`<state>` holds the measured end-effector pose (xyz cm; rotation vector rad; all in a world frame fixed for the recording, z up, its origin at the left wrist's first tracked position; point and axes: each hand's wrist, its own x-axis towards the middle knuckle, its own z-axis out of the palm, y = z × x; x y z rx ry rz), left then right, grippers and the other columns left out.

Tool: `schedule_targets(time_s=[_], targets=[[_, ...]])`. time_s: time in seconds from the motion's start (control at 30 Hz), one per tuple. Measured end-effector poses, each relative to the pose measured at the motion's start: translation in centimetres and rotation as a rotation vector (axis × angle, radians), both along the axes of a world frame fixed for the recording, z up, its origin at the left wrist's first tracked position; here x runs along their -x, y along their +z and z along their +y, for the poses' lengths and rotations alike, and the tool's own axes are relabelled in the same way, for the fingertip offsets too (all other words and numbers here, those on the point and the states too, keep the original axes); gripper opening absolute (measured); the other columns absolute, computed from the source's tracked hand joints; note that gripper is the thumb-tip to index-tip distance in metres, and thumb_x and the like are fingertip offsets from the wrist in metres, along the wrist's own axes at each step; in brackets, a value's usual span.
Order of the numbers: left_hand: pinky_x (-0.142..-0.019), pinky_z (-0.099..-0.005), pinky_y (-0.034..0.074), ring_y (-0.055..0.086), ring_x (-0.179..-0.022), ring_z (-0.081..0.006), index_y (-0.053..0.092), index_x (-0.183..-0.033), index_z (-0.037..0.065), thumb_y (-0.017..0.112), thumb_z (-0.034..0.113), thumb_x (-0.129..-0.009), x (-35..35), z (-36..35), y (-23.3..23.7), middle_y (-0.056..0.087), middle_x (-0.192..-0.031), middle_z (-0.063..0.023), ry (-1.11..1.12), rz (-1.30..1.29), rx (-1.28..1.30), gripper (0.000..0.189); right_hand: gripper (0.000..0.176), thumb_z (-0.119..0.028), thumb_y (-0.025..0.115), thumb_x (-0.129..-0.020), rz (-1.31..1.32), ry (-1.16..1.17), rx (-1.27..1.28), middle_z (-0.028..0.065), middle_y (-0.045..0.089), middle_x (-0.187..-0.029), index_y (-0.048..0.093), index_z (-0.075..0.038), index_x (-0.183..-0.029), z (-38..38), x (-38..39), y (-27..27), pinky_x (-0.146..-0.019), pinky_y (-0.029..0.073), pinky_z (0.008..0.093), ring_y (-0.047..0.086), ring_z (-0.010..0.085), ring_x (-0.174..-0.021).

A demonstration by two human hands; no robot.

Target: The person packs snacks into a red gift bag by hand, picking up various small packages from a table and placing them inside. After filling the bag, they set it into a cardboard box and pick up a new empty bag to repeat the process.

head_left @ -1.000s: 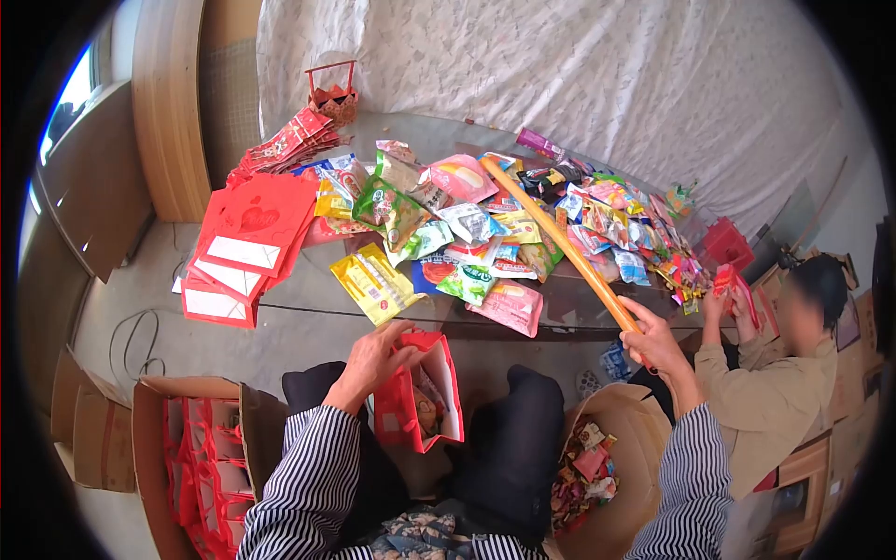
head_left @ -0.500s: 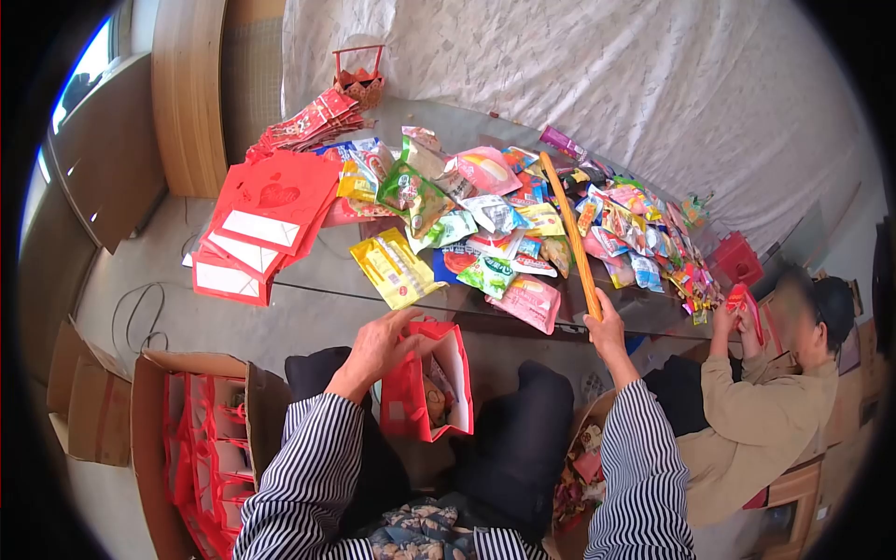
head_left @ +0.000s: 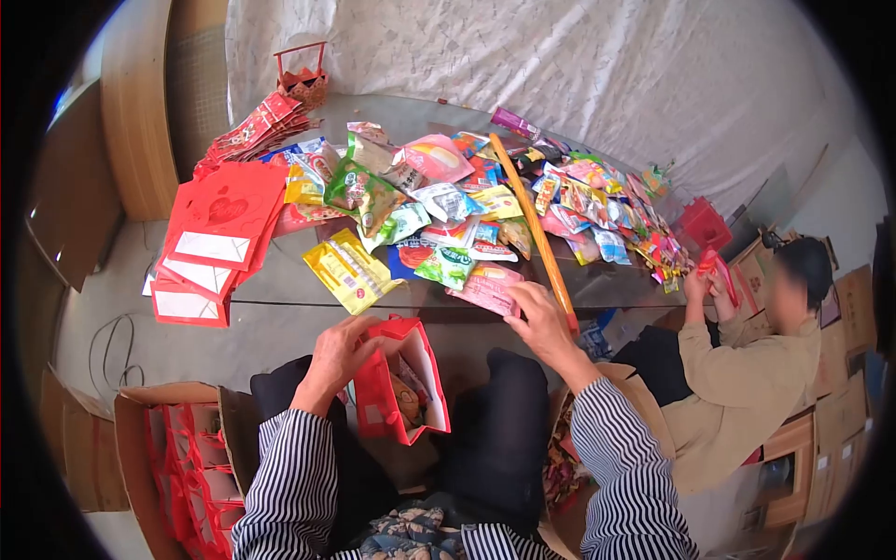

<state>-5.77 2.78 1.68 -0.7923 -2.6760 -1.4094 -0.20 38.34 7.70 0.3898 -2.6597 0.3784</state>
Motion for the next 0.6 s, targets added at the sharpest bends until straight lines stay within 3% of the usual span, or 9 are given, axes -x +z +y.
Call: schedule_targets(time_s=[0.17, 0.43, 0.6], targets=[[-0.077, -0.0415, 0.055, 0.068, -0.086, -0.0339, 0.069, -0.114, 0.008, 0.071, 0.019, -0.086, -0.8, 0.1, 0.1, 0.070, -0.097, -0.0149, 0.002, 0.027, 0.022, 0.030, 0.045, -0.007, 0.076, -0.078, -0.048, -0.019, 0.019, 0.0118, 0.063, -0.122, 0.063, -0.005, -0.121, 1.8, 2.3, -3.2, -0.098, 0.047, 0.0437, 0.058, 0.0340, -0.117], [-0.073, -0.0406, 0.054, 0.068, -0.082, -0.0339, 0.069, -0.111, 0.005, 0.071, 0.017, -0.088, -0.5, -0.4, 0.1, 0.069, -0.095, -0.0165, 0.006, 0.028, 0.027, 0.026, 0.035, -0.006, 0.070, -0.083, 0.040, 0.001, 0.092, 0.0139, 0.065, -0.116, 0.064, -0.003, -0.118, -1.0, 0.7, -0.9, -0.095, 0.048, 0.0444, 0.060, 0.0343, -0.112], [-0.078, -0.0425, 0.055, 0.068, -0.091, -0.0370, 0.070, -0.110, 0.005, 0.069, 0.016, -0.087, -0.7, -0.4, 0.0, 0.070, -0.103, -0.0161, -0.016, 0.123, 0.033, 0.025, 0.029, -0.006, 0.069, -0.085, 0.021, 0.106, 0.174, 0.0133, 0.066, -0.112, 0.066, -0.003, -0.113, -4.5, 1.0, -0.4, -0.091, 0.051, 0.0426, 0.063, 0.0337, -0.105]])
